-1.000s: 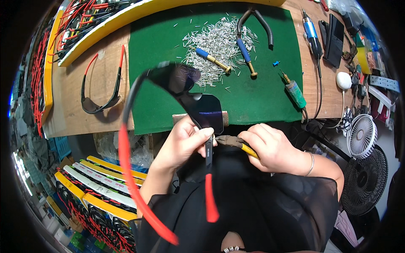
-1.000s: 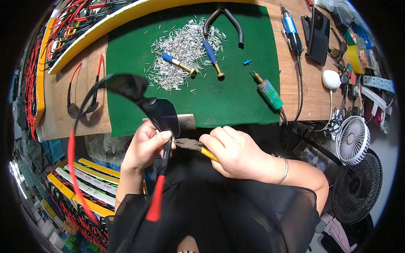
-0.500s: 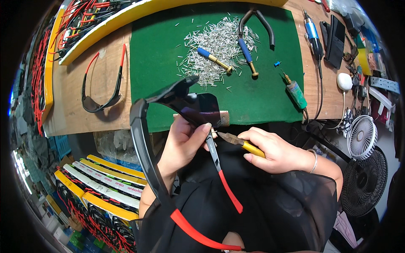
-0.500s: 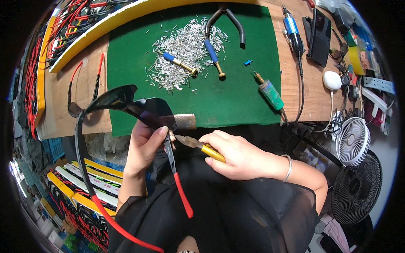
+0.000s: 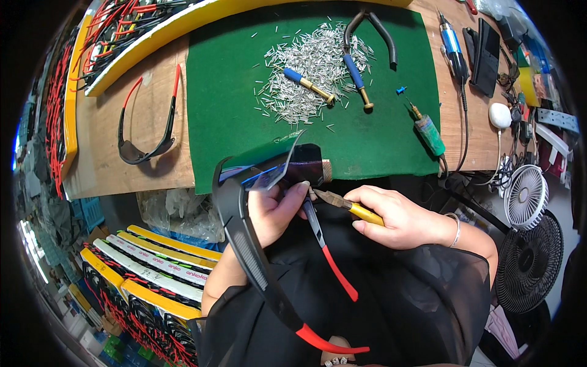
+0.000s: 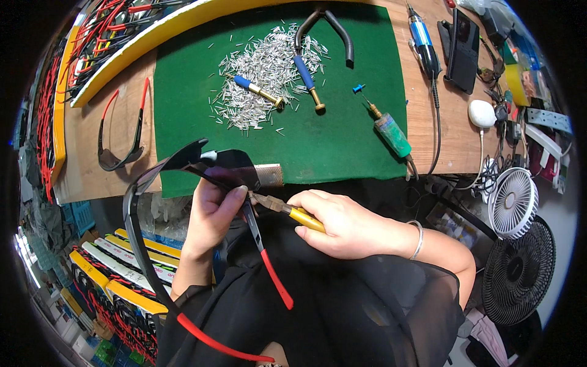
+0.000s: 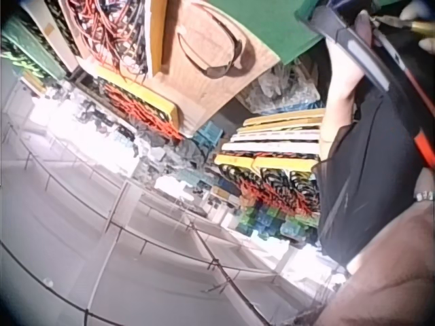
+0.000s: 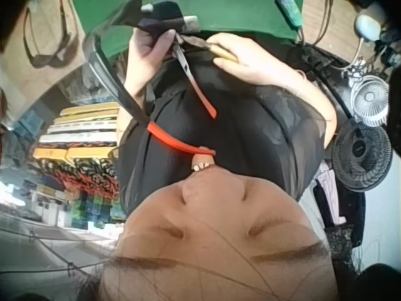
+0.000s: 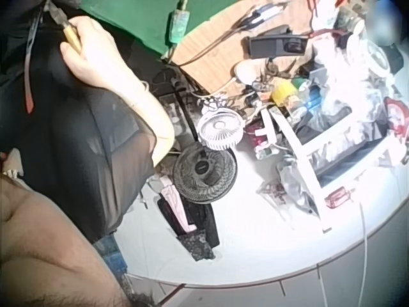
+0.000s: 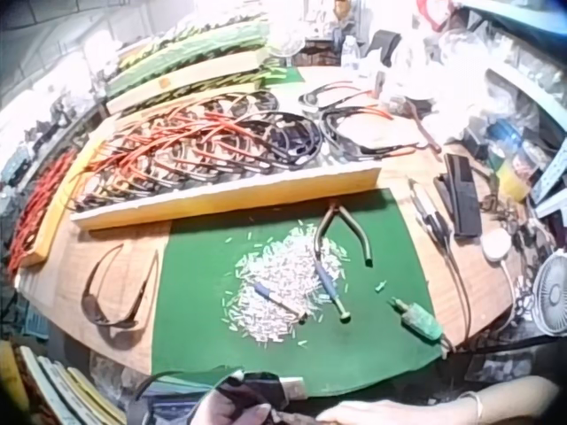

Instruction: The person assembles sunglasses by inserting small metal pins into the frame using a blue-handled tool and pliers. They repeatedly adjust the frame and wires, then place the finished unit into a tray with other assembled sunglasses.

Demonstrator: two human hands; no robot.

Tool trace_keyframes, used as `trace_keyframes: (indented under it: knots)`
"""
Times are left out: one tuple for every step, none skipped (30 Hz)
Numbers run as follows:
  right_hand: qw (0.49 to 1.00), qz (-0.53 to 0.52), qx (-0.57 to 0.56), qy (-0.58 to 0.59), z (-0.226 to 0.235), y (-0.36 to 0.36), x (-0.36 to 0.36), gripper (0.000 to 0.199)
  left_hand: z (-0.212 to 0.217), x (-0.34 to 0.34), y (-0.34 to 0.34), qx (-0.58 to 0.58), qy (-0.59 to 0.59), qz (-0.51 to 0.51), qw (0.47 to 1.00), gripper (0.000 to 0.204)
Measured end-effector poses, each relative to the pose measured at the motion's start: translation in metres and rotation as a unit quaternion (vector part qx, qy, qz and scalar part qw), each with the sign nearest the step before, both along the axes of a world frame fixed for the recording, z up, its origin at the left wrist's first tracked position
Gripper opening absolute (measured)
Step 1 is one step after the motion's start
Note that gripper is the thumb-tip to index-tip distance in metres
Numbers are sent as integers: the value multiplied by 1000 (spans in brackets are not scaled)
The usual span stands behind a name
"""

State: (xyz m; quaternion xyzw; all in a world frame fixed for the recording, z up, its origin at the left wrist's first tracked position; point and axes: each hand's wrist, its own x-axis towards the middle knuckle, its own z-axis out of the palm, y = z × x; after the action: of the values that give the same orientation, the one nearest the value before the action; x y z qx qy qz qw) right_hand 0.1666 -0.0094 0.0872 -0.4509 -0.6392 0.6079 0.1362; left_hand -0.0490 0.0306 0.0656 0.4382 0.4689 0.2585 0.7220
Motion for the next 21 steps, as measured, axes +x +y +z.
trace_keyframes:
  knots:
    - [1000,-2,-6,1,1,0,0,30,0,-1,1,2,14,-7,1000,19]
    - [1000,-4,11,-2,0,0,-1,30,0,-1,2,-17,-9,1,1000,17]
    - [1000,-6,28,-6,0,-1,-1,31,1,-1,3,-36,-32,8,999,16]
    - [999,-9,46,-10,-1,-2,-2,31,3,-1,6,-54,-55,16,997,14]
    - [989,6,137,-55,-1,-2,-2,32,5,-3,10,-101,-49,-5,994,16]
    - [969,20,227,-100,-1,-1,-2,34,4,-8,15,-151,-67,-29,986,16]
    - [938,35,314,-143,-1,-1,-2,35,0,-7,16,-209,-84,-19,974,16]
    - [908,34,382,-171,-4,2,-3,39,-3,-6,16,-265,-101,-9,959,16]
    - [889,33,416,-190,-8,1,-2,38,-1,-4,15,-277,-111,-4,954,15]
    - [868,31,449,-208,-10,1,-2,37,1,-3,14,-256,-93,5,962,16]
    - [882,27,426,-200,-9,1,-2,37,4,-1,13,-236,-76,12,969,16]
    - [895,23,403,-192,-7,1,-2,37,5,0,12,-217,-58,20,974,17]
    - [907,19,379,-184,-6,1,-3,37,2,0,10,-183,-79,22,980,20]
    - [931,10,332,-151,-6,0,-3,37,-3,-1,7,-126,-64,20,990,20]
    - [952,1,283,-118,-7,-2,-3,37,-3,-1,6,-82,-64,11,994,16]
    - [969,-8,234,-85,-7,-3,-3,37,-2,-2,5,-39,-64,2,997,14]
    - [982,10,176,-63,-5,-1,-1,35,1,-1,3,-33,-76,5,997,15]
    - [989,7,139,-46,-5,-1,-2,34,-1,0,1,-26,-76,5,997,17]
    - [994,4,103,-28,-5,-2,-2,34,-1,0,1,-21,-78,6,997,16]
    - [998,-1,66,-11,-5,-2,-2,33,0,1,2,-16,-79,7,997,15]
    - [999,3,33,2,-4,-1,-1,32,1,1,2,-17,-75,9,997,15]
